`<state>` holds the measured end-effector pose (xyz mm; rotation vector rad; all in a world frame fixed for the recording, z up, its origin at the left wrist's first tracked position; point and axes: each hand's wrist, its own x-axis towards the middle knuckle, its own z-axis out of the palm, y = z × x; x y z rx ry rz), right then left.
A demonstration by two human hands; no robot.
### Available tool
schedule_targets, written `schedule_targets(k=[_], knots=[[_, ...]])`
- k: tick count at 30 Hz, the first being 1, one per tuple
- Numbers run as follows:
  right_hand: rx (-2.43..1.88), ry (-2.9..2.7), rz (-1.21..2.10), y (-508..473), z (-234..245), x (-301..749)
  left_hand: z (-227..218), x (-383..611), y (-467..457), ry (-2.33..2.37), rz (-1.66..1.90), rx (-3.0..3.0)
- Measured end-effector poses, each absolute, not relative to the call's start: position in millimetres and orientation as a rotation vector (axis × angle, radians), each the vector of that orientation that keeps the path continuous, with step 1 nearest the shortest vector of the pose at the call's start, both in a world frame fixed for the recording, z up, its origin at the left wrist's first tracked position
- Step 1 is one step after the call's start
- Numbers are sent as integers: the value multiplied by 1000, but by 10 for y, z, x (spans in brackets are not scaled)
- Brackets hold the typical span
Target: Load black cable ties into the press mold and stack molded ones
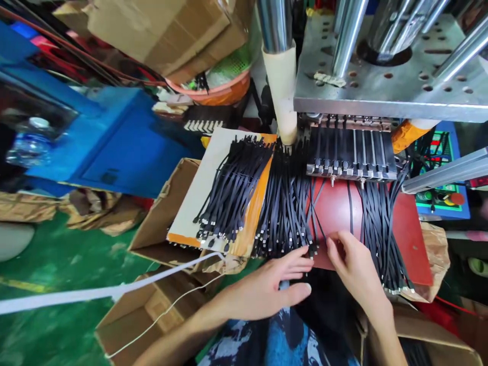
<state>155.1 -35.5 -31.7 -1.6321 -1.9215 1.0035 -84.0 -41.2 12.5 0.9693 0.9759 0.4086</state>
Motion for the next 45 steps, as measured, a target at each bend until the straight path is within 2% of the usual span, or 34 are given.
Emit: schedule_targets(k=[2,4,9,11,16,22,24,28,31,33,35,39,45], knots=[[-1522,-1907,1342,-467,-168,1727,-5,-634,-429,882,633,614],[-1622,-1926,1392,-552,-105,1836,-93,-429,-364,839,800,416],[-2447,-1972,464,-472,-271,1843,-195,-229,-183,855,722,563],[-2461,-2063,430,-429,-322,1843,-231,-232,-167,900,641,684],[-2120,-2036,570,-577,-333,1806,-320,-209,-166,1011,620,864],[-2370,-1968,324,-702,-389,1638,-377,-200,-168,1041,638,902],[-2188,-1949,503,-706,-351,1658,-374,-184,-165,1037,629,909],[-1647,-1814,1151,-817,-150,1717,-276,-71,-133,929,665,683],[-1501,-1828,1495,-908,-19,1782,-139,2,-149,829,691,477],[-1449,-1745,1666,-895,12,1855,-66,10,-226,777,653,552],[-1441,-1471,1676,-817,1,1911,-41,-8,-352,752,578,701],[-1548,-981,1263,-611,-64,1832,-90,-72,-511,845,452,905],[-1472,-1267,1179,-597,-118,1564,162,-95,117,911,657,1281]])
